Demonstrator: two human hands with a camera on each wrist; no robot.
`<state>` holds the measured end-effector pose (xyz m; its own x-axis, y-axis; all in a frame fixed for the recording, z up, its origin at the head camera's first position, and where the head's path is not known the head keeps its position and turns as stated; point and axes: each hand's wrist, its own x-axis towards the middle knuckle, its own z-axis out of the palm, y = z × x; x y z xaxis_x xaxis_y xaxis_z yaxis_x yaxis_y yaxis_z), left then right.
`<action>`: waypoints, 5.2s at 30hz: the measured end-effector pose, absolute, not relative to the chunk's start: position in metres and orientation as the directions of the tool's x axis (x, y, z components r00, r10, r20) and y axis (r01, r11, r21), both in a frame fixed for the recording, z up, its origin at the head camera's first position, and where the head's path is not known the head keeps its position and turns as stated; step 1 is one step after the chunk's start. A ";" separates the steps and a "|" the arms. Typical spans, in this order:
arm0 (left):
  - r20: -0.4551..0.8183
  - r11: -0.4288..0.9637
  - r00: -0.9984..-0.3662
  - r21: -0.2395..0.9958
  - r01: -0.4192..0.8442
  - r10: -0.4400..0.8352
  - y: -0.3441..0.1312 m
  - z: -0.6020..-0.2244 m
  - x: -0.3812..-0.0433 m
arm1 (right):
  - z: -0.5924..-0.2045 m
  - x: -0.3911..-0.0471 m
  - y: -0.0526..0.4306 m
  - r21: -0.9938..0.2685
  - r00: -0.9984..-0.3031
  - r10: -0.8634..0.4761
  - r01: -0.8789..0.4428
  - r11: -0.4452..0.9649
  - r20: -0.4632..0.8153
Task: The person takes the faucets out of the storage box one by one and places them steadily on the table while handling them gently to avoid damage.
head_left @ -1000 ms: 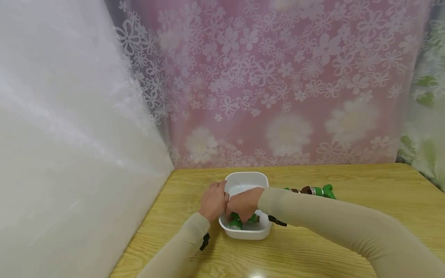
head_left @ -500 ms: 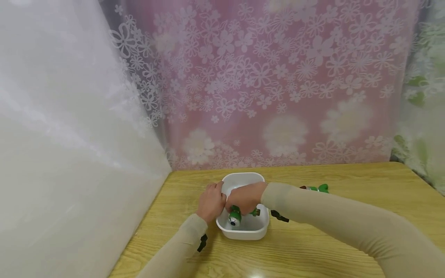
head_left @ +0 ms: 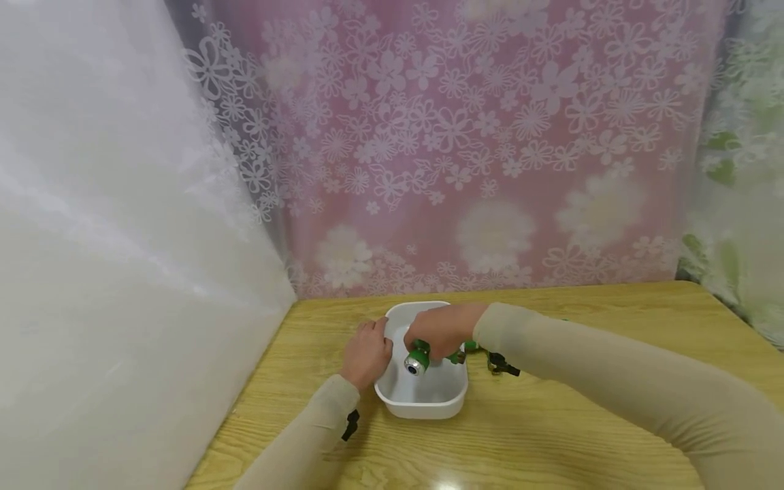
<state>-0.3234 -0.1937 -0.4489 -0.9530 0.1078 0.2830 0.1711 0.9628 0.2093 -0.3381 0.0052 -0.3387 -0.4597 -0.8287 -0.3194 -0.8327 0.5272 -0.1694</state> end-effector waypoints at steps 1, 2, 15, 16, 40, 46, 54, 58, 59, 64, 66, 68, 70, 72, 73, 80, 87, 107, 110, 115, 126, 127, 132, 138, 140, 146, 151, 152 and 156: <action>0.285 0.964 -0.952 0.206 0.171 0.108 -0.194 -0.449 -0.324 | -0.336 -0.339 0.008 -0.168 -0.462 -0.828 -0.832 0.529 -0.317; 0.288 0.965 -0.951 0.201 0.171 0.108 -0.194 -0.449 -0.324 | -0.334 -0.339 0.011 -0.166 -0.464 -0.827 -0.832 0.530 -0.316; 0.305 0.963 -0.947 0.206 0.172 0.104 -0.192 -0.447 -0.322 | -0.320 -0.350 0.061 -0.160 -0.554 -0.767 -0.767 0.621 -0.323; 0.304 0.963 -0.947 0.206 0.171 0.103 -0.191 -0.447 -0.322 | -0.320 -0.351 0.066 -0.166 -0.559 -0.764 -0.761 0.627 -0.323; 0.315 0.962 -0.942 0.197 0.187 0.119 -0.193 -0.447 -0.319 | -0.333 -0.373 0.159 -0.210 -0.674 -0.674 -0.643 0.737 -0.301; 0.329 0.964 -0.938 0.196 0.182 0.110 -0.192 -0.448 -0.320 | -0.341 -0.380 0.177 -0.231 -0.689 -0.664 -0.623 0.747 -0.290; 0.331 0.965 -0.937 0.194 0.179 0.107 -0.193 -0.450 -0.320 | -0.349 -0.387 0.199 -0.224 -0.717 -0.630 -0.589 0.776 -0.296; 0.321 0.963 -0.941 0.202 0.177 0.105 -0.192 -0.448 -0.320 | -0.353 -0.389 0.210 -0.233 -0.732 -0.615 -0.569 0.789 -0.294; 0.316 0.963 -0.943 0.205 0.175 0.104 -0.192 -0.448 -0.320 | -0.354 -0.390 0.213 -0.232 -0.735 -0.611 -0.565 0.792 -0.294; 0.308 0.960 -0.946 0.216 0.176 0.104 -0.192 -0.448 -0.320 | -0.361 -0.391 0.226 -0.260 -0.749 -0.594 -0.535 0.804 -0.294; 0.311 0.959 -0.945 0.219 0.178 0.104 -0.192 -0.449 -0.319 | -0.363 -0.391 0.231 -0.275 -0.750 -0.592 -0.526 0.805 -0.296; 0.315 0.959 -0.943 0.220 0.180 0.105 -0.192 -0.449 -0.320 | -0.365 -0.391 0.235 -0.286 -0.755 -0.582 -0.511 0.811 -0.301; 0.317 0.959 -0.943 0.218 0.180 0.105 -0.193 -0.449 -0.320 | -0.367 -0.392 0.240 -0.291 -0.758 -0.577 -0.503 0.814 -0.306; 0.321 0.959 -0.941 0.216 0.182 0.106 -0.192 -0.449 -0.320 | -0.369 -0.393 0.244 -0.287 -0.758 -0.577 -0.504 0.814 -0.304; 0.323 0.960 -0.940 0.213 0.183 0.108 -0.192 -0.449 -0.320 | -0.370 -0.393 0.246 -0.286 -0.761 -0.574 -0.502 0.816 -0.302; 0.331 0.960 -0.937 0.210 0.187 0.110 -0.193 -0.449 -0.319 | -0.382 -0.394 0.260 -0.305 -0.777 -0.551 -0.468 0.830 -0.305; 0.312 0.960 -0.944 0.213 0.181 0.108 -0.192 -0.448 -0.320 | -0.395 -0.398 0.277 -0.352 -0.778 -0.534 -0.423 0.835 -0.331; 0.325 0.960 -0.939 0.212 0.186 0.110 -0.193 -0.448 -0.321 | -0.411 -0.401 0.302 -0.349 -0.807 -0.476 -0.360 0.865 -0.350; 0.325 0.961 -0.939 0.207 0.183 0.108 -0.193 -0.447 -0.321 | -0.415 -0.402 0.303 -0.337 -0.812 -0.467 -0.356 0.872 -0.349; 0.312 0.962 -0.944 0.210 0.174 0.103 -0.192 -0.447 -0.320 | -0.420 -0.403 0.304 -0.321 -0.821 -0.454 -0.351 0.880 -0.347; 0.301 0.962 -0.948 0.214 0.171 0.101 -0.192 -0.447 -0.319 | -0.422 -0.401 0.302 -0.292 -0.824 -0.461 -0.376 0.879 -0.328; 0.302 0.962 -0.948 0.213 0.170 0.101 -0.192 -0.447 -0.320 | -0.422 -0.401 0.301 -0.291 -0.824 -0.461 -0.376 0.880 -0.329; 0.302 0.965 -0.948 0.207 0.164 0.096 -0.192 -0.447 -0.319 | -0.421 -0.399 0.299 -0.284 -0.826 -0.454 -0.372 0.884 -0.333; 0.303 0.965 -0.948 0.206 0.161 0.094 -0.191 -0.448 -0.319 | -0.417 -0.394 0.296 -0.258 -0.833 -0.447 -0.376 0.890 -0.326; 0.306 0.964 -0.947 0.208 0.163 0.094 -0.191 -0.448 -0.320 | -0.413 -0.393 0.293 -0.228 -0.839 -0.445 -0.388 0.893 -0.313; 0.312 0.962 -0.945 0.211 0.173 0.101 -0.193 -0.448 -0.321 | -0.396 -0.390 0.278 -0.085 -0.854 -0.450 -0.444 0.892 -0.262; 0.312 0.960 -0.944 0.216 0.177 0.103 -0.194 -0.448 -0.321 | -0.383 -0.383 0.259 -0.016 -0.854 -0.463 -0.473 0.881 -0.237; 0.312 0.960 -0.945 0.216 0.176 0.103 -0.194 -0.448 -0.320 | -0.381 -0.381 0.255 -0.009 -0.852 -0.469 -0.480 0.877 -0.234; 0.305 0.961 -0.947 0.217 0.171 0.100 -0.193 -0.448 -0.320 | -0.377 -0.377 0.237 0.012 -0.840 -0.503 -0.516 0.857 -0.206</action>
<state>-0.3199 -0.1934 -0.4479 -0.9471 0.0998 0.3051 0.1713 0.9609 0.2174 -0.3768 0.2368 -0.3767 -0.8396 -0.5026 -0.2060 -0.5157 0.8567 0.0119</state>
